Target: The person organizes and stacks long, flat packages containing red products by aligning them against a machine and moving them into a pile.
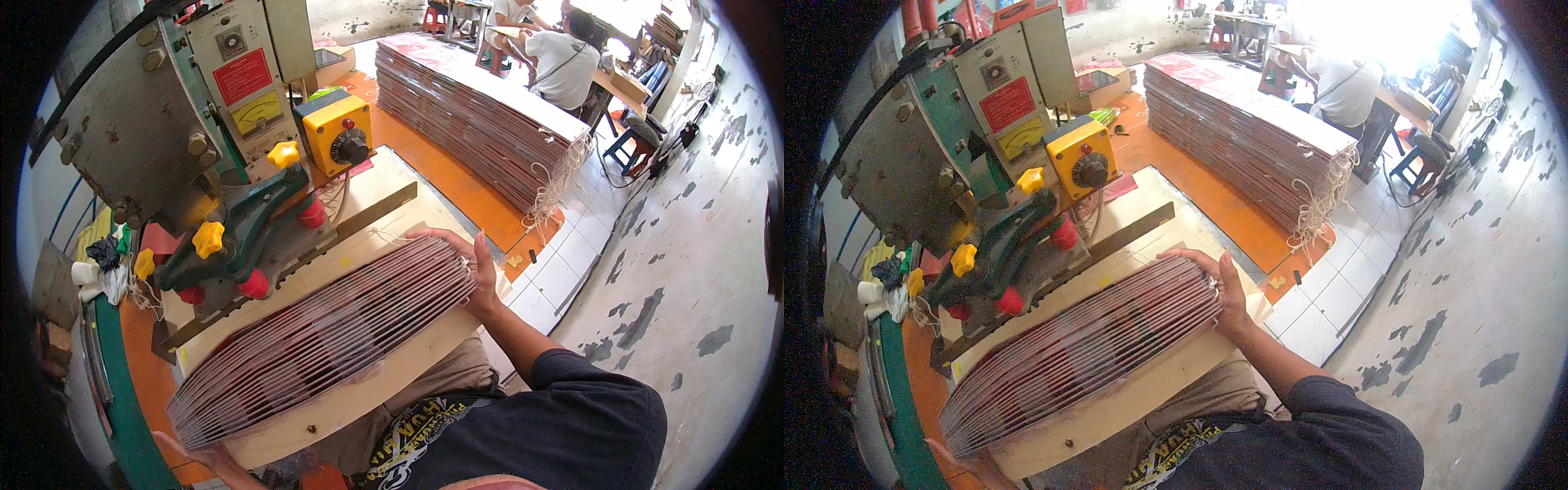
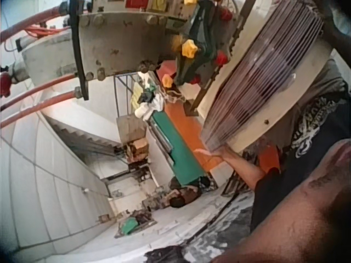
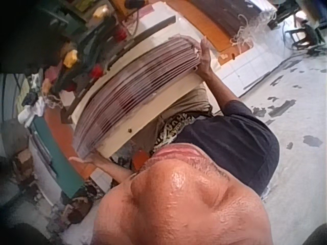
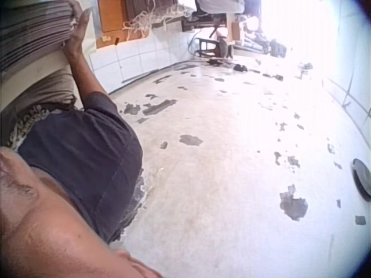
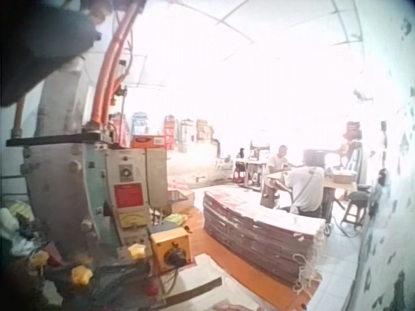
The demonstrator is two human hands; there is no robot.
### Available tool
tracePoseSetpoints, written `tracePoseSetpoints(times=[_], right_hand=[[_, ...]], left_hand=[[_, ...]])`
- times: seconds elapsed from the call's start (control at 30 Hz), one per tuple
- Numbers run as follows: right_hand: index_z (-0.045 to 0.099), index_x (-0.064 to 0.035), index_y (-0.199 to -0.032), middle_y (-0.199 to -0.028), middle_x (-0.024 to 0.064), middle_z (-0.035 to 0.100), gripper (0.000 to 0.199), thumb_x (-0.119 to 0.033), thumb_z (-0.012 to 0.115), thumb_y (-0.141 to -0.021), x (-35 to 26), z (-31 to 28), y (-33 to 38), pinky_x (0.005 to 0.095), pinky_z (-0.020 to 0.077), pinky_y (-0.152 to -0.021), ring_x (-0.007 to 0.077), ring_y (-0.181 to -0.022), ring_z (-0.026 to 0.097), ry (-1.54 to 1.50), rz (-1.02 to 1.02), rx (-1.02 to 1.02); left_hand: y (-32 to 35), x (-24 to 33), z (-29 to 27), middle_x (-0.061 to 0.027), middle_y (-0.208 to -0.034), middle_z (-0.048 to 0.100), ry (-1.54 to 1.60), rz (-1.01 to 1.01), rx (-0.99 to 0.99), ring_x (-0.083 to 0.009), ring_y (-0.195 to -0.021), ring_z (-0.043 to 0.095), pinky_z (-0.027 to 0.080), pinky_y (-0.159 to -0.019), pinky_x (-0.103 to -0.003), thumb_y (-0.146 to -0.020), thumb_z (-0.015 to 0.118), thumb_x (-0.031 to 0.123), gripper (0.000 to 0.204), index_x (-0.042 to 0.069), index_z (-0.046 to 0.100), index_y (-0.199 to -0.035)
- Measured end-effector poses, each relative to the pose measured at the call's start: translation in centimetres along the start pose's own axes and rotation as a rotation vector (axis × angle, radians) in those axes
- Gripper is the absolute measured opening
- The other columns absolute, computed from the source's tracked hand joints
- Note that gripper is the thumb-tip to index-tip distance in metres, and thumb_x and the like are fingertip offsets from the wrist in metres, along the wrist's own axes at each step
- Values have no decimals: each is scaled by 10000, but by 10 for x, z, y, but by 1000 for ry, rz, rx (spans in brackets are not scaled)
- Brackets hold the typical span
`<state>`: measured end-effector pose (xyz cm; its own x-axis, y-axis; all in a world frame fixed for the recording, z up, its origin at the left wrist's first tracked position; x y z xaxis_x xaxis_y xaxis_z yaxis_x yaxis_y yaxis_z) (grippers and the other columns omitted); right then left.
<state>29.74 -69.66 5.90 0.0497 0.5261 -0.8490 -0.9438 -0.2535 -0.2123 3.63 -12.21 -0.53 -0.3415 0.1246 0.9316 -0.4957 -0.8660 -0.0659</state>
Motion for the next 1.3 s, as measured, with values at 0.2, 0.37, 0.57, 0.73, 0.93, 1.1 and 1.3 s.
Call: tracePoseSetpoints(times=[0.2, 0.37, 0.57, 0.73, 0.93, 1.1, 1.3], right_hand=[[283, 5, -1501, -1504, 212, 367, 1092, -863, 208, -844, -7, 3, 6, 460, 303, -1164, 319, -1381, 395, 195, -55, -116], [54, -44, -1569, -1615, 232, 124, 1442, -1047, 241, -550, -18, -4, 5, 530, 179, -1202, 364, -1494, 167, 518, -9, -252], [-144, -71, -1553, -1633, 217, -36, 1680, -943, 624, -340, -40, -2, 26, 520, 81, -1217, 348, -1517, 31, 560, 55, -499], [-149, -40, -1547, -1627, 224, -112, 1683, -680, 887, -385, -56, 9, 56, 457, 33, -1222, 302, -1524, -46, 795, 66, -703], [-95, -74, -1566, -1611, 250, -147, 1555, -579, 916, -498, -58, 25, 78, 451, 79, -1228, 332, -1517, -77, 1118, 66, -658], [-81, -93, -1571, -1629, 240, -29, 1466, -391, 948, -571, -52, 7, 73, 464, 124, -1225, 343, -1519, 55, 1035, 42, -442], [-100, -75, -1564, -1621, 234, 124, 1547, -454, 959, -503, -45, -12, 26, 458, 141, -1224, 339, -1507, 156, 973, 22, -325]], left_hand=[[-17, -8, -14, -227, -1349, 532, -109, 50, -112, -324, -1248, 530, 418, -1109, -517, -974, 283, 671, 841, -49, 406, -1391], [2, 14, -5, -227, -1370, 520, -423, 337, 32, -313, -1240, 544, 417, -1115, -521, -989, 270, 643, 794, -16, 366, -1420], [-6, -2, 2, -211, -1375, 517, 16, 10, 30, -315, -1258, 526, 374, -1144, -540, -992, 259, 638, 779, -1, 361, -1425], [-5, 0, -7, -208, -1344, 532, -122, 30, -9, -326, -1261, 513, 383, -1130, -537, -985, 254, 653, 803, -30, 453, -1356], [25, 12, 46, -226, -1354, 521, 93, -160, 137, -341, -1265, 510, 414, -1106, -530, -983, 282, 645, 808, -52, 460, -1353], [6, 10, 10, -233, -1377, 502, 15, -38, 84, -342, -1255, 523, 446, -1084, -517, -974, 313, 648, 818, -53, 448, -1375], [14, 15, 20, -235, -1348, 528, -127, 51, 98, -340, -1229, 545, 464, -1058, -507, -959, 349, 666, 828, -50, 469, -1358]])
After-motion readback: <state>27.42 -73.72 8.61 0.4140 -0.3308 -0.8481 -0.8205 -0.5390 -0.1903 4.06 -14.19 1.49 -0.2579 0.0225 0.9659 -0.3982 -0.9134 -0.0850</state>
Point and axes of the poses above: each hand's wrist, its own y-axis away from the middle knuckle, its own z-axis out of the palm, x = y × z, the point moved 9 cm from there along -y, towards the middle knuckle
